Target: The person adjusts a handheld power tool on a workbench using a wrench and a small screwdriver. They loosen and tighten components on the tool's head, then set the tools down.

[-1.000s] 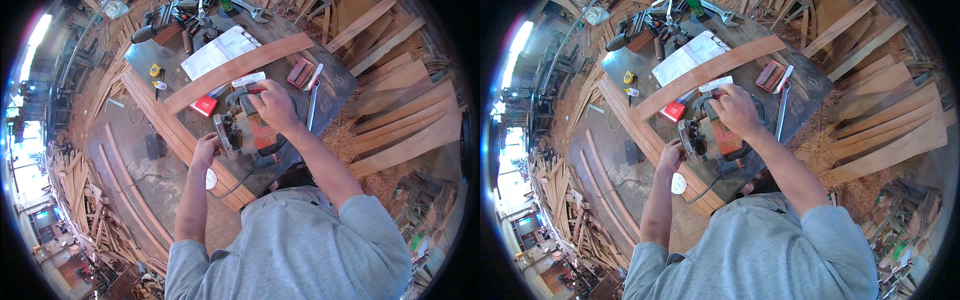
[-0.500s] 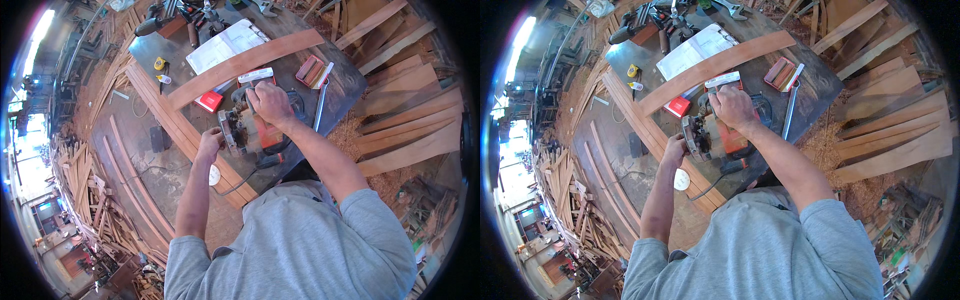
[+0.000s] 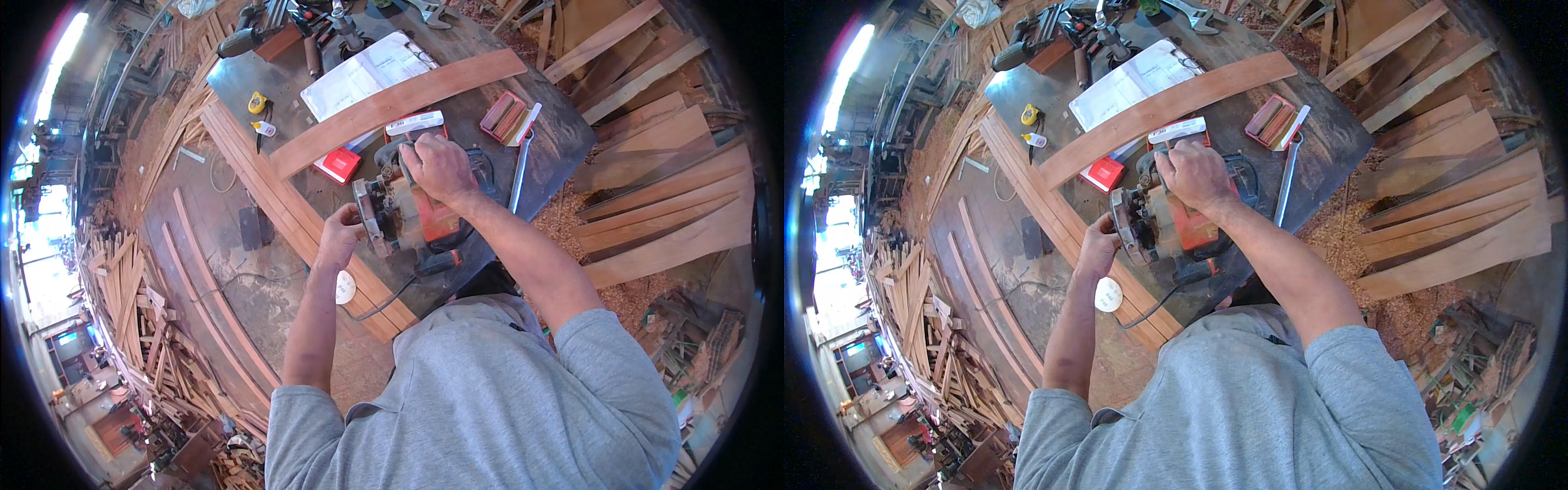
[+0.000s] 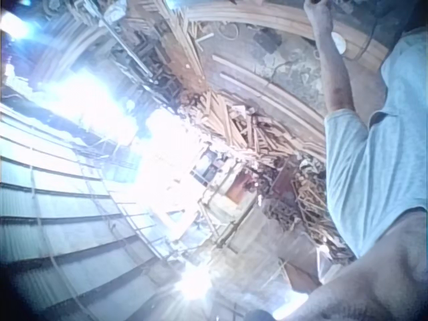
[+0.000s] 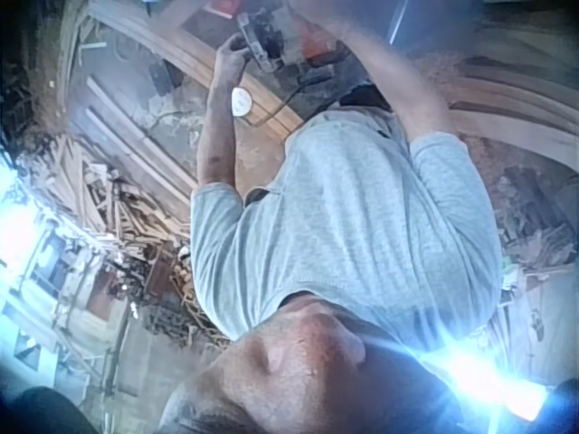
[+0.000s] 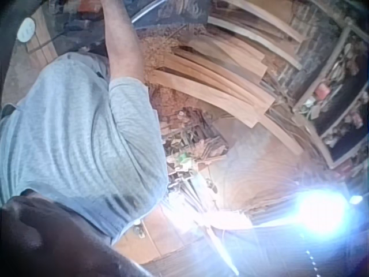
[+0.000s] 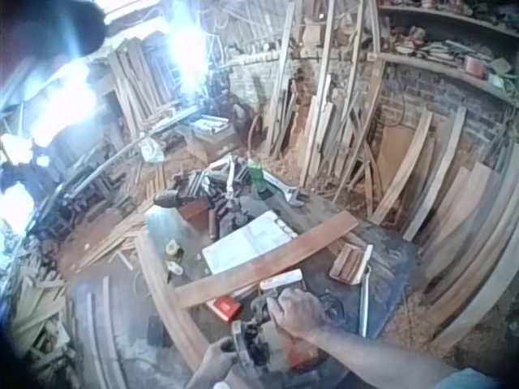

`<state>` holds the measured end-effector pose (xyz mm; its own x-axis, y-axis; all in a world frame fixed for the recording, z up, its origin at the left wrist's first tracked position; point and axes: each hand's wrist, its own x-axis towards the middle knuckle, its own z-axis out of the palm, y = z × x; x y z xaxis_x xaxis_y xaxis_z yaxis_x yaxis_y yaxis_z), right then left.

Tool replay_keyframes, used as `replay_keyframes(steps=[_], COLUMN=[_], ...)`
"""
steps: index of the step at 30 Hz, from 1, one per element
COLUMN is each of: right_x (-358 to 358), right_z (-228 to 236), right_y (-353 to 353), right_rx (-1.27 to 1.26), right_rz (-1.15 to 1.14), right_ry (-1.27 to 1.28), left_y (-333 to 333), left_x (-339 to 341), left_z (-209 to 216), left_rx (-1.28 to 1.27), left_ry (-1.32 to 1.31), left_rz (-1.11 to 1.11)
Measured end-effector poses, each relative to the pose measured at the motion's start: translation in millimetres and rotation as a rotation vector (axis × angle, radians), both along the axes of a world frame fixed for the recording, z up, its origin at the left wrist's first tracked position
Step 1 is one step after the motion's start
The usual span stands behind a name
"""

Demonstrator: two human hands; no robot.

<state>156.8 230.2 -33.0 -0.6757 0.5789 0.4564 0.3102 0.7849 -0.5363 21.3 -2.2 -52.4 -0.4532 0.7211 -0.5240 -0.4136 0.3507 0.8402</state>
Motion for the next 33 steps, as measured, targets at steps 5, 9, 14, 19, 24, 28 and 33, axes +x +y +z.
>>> replay_keyframes(steps=[5,9,14,19,24,28,33], right_x=[-1,0,-1,-1,-1,-2,-2], right_z=[-2,-3,-4,-5,-4,-4,-5], right_y=[0,1,1,1,0,0,1], right_rx=[0.001,-0.010,0.023,0.046,0.050,0.056,0.060], right_rz=[-0.009,0.003,-0.011,-0.016,-0.028,-0.029,-0.017], right_ry=[0.017,0.004,0.017,0.031,0.007,0.008,0.033], left_y=[6,10,3,2,7,9,7], left_x=[-6,-10,-7,-5,-17,-15,-9], left_z=[0,6,15,2,-3,2,1], left_rx=[-0.117,-0.145,-0.061,-0.064,-0.228,-0.294,-0.179], left_ry=[0.026,-0.072,-0.053,0.130,0.095,0.036,0.045], left_rz=[-0.010,0.017,-0.095,-0.080,-0.113,-0.122,-0.051])
